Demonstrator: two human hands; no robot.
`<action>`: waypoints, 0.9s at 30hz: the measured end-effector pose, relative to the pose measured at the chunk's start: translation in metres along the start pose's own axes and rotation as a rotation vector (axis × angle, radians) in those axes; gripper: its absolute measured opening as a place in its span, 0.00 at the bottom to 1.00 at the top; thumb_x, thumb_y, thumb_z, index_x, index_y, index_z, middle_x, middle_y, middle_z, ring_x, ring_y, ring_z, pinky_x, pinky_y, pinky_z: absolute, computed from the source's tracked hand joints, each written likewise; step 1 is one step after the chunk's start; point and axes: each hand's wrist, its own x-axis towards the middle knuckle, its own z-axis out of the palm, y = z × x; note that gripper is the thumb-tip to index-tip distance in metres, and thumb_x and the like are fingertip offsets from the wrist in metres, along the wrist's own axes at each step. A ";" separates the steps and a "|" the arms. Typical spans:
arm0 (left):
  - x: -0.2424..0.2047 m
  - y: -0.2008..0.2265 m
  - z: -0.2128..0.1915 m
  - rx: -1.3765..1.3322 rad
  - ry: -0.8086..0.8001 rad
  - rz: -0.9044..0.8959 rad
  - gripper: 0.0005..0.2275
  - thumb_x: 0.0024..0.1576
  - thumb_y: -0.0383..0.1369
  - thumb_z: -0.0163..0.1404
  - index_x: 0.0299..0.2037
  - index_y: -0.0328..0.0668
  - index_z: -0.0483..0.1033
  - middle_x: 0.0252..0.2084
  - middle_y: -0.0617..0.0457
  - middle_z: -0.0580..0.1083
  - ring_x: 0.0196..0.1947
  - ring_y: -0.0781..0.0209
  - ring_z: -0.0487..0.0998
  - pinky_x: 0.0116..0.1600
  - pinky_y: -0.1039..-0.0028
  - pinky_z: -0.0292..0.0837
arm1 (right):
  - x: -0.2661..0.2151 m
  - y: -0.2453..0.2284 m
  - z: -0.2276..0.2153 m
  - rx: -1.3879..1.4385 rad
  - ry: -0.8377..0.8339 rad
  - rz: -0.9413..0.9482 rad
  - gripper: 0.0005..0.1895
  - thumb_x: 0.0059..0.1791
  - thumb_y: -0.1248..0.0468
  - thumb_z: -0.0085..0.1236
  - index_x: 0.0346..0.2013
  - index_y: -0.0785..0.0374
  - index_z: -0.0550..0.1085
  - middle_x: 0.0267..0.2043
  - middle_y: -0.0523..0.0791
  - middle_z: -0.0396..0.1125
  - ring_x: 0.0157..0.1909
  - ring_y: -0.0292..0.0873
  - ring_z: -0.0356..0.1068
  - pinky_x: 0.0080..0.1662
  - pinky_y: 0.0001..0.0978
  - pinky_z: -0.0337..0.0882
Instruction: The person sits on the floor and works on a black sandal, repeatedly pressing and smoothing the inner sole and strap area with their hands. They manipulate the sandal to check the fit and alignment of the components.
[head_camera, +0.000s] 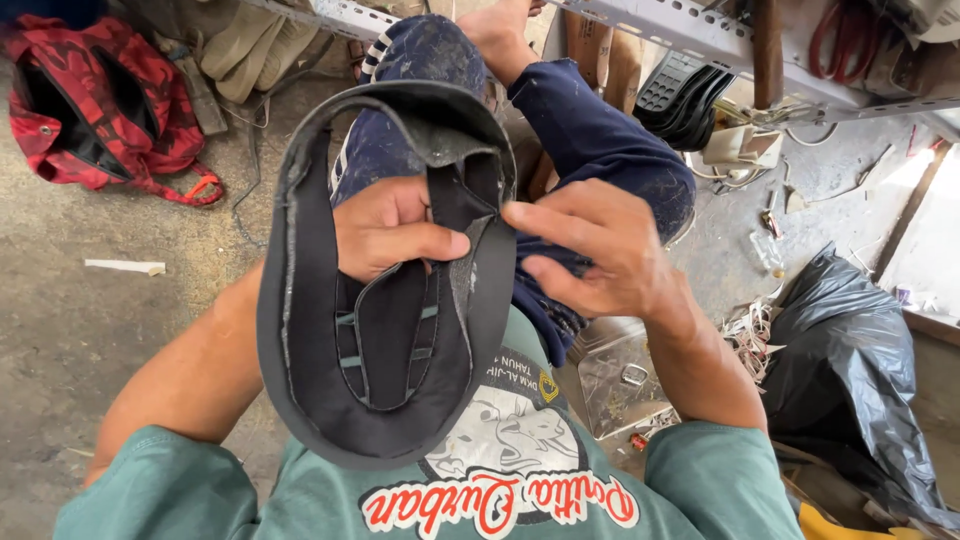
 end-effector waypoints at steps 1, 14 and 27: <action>-0.001 -0.003 -0.004 -0.012 0.010 0.021 0.02 0.54 0.20 0.58 0.34 0.30 0.77 0.24 0.48 0.76 0.26 0.65 0.80 0.35 0.75 0.81 | 0.000 0.002 0.008 0.042 -0.007 0.004 0.18 0.53 0.60 0.57 0.55 0.65 0.80 0.39 0.51 0.72 0.31 0.52 0.69 0.38 0.47 0.72; 0.007 -0.017 -0.031 0.102 -0.005 0.075 0.03 0.56 0.24 0.60 0.37 0.36 0.81 0.28 0.55 0.77 0.31 0.70 0.79 0.38 0.76 0.80 | 0.011 0.014 0.008 -0.190 -0.040 -0.110 0.13 0.52 0.65 0.58 0.51 0.58 0.82 0.45 0.51 0.73 0.35 0.49 0.72 0.41 0.43 0.73; 0.022 0.006 -0.067 0.140 0.258 -0.040 0.07 0.58 0.30 0.54 0.42 0.36 0.79 0.34 0.52 0.79 0.33 0.60 0.80 0.42 0.71 0.74 | 0.036 0.141 -0.038 -0.777 -0.063 0.418 0.39 0.54 0.64 0.72 0.73 0.65 0.59 0.69 0.58 0.57 0.69 0.61 0.53 0.65 0.58 0.65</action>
